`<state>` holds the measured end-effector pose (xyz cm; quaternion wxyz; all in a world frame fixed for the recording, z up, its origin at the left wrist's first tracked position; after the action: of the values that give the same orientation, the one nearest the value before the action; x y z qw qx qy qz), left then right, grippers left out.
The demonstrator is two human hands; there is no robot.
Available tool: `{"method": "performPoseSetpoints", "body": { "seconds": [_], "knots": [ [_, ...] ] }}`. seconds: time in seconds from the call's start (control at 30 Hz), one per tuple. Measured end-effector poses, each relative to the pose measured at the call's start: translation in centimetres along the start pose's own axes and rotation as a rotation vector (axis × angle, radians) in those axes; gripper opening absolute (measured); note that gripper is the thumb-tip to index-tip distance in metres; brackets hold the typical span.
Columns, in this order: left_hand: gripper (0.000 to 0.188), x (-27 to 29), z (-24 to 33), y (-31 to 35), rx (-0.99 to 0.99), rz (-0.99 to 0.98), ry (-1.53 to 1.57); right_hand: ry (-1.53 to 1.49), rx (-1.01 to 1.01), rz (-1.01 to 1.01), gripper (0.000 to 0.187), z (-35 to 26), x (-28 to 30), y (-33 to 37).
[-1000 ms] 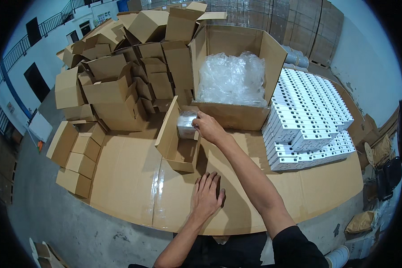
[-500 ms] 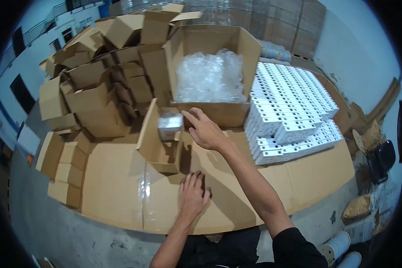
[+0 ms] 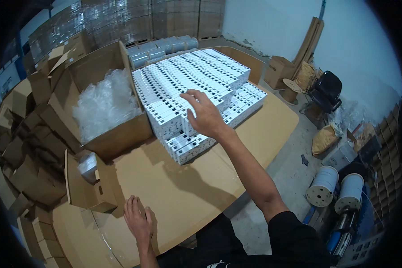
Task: The person is packing small white boxed products into protective plastic sleeves and then placing them into larger cardboard boxes.
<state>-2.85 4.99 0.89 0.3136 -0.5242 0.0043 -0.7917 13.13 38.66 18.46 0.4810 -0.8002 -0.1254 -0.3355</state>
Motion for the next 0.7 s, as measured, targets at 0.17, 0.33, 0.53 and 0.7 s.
{"method": "performPoseSetpoints", "body": {
  "seconds": [0.17, 0.33, 0.53, 0.7],
  "knots": [
    [0.049, -0.1, 0.2, 0.0, -0.021, 0.005, -0.008, 0.092, -0.127, 0.012, 0.052, 5.2, 2.0, 3.1],
    [0.050, -0.1, -0.1, 0.2, -0.019, -0.014, -0.028, 0.176, -0.198, 0.009, 0.055, 9.0, 1.9, 5.0],
    [0.050, 0.0, 0.2, 0.3, -0.037, 0.019, -0.033, 0.197, -0.152, -0.001, 0.049, 10.4, 1.4, 5.9],
    [0.049, -0.1, 0.0, 0.0, -0.040, -0.002, -0.032, 0.209, -0.128, -0.005, 0.053, 11.3, 1.2, 5.7]
  ]
}}
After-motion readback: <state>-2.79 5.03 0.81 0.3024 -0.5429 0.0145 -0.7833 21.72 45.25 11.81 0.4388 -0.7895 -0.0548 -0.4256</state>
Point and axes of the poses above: each hand's wrist, its own y-axis away from the middle knuckle, its own x-axis out of the back of the hand, z = x × y, the point moved 3 cm from there along -y, towards the middle knuckle, and after that the axes turned 7 degrees about -x, right-handed, at the moved point
